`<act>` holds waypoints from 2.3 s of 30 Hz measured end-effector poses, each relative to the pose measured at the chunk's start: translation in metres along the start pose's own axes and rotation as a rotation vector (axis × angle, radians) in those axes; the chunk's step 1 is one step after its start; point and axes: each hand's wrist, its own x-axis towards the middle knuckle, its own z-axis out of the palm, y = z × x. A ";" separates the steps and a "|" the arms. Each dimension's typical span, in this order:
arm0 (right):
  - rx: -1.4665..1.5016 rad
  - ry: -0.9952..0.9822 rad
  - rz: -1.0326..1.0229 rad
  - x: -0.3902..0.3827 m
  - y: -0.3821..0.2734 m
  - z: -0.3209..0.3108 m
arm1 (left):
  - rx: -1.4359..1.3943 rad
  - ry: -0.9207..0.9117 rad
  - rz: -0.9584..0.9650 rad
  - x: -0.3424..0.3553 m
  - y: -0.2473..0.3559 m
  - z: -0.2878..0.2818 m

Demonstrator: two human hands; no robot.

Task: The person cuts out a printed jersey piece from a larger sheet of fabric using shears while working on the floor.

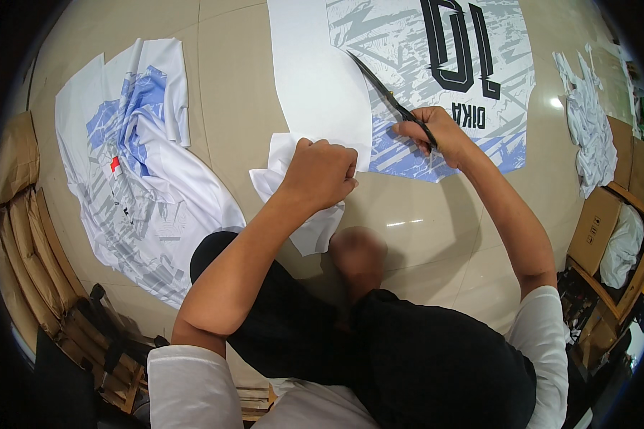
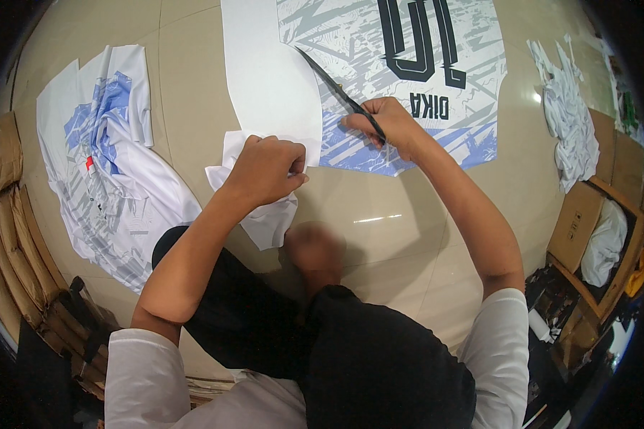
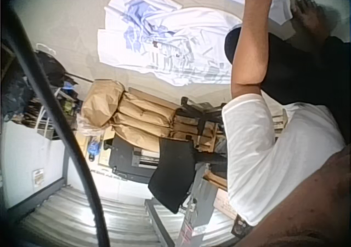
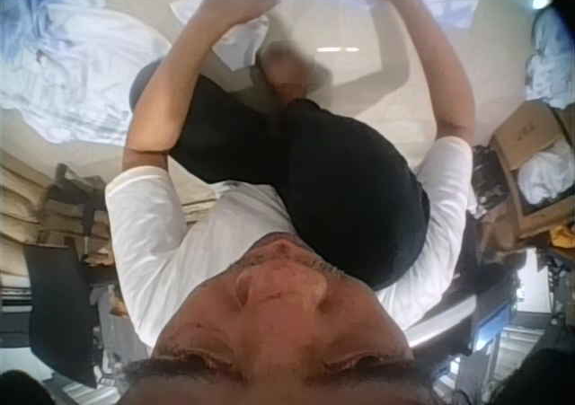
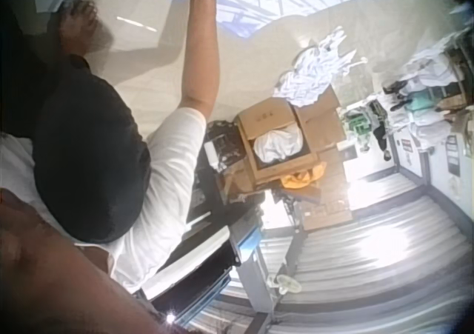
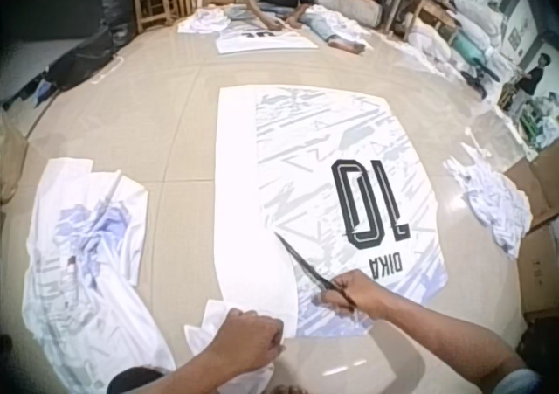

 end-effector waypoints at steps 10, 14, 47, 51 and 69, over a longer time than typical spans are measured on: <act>-0.031 -0.003 -0.023 0.011 -0.008 -0.005 | 0.001 0.018 0.015 0.000 -0.002 0.002; -0.077 -0.014 -0.024 0.009 -0.018 -0.007 | -0.005 0.008 0.011 0.000 -0.003 0.002; -0.192 -0.097 -0.090 0.028 -0.031 -0.032 | -0.004 0.006 0.010 0.000 -0.004 0.004; -0.178 -0.113 -0.106 0.034 -0.030 -0.035 | -0.008 0.014 0.017 0.001 -0.005 0.006; -0.327 -0.120 -0.151 0.034 -0.048 -0.043 | 0.014 0.017 0.009 0.001 -0.005 0.007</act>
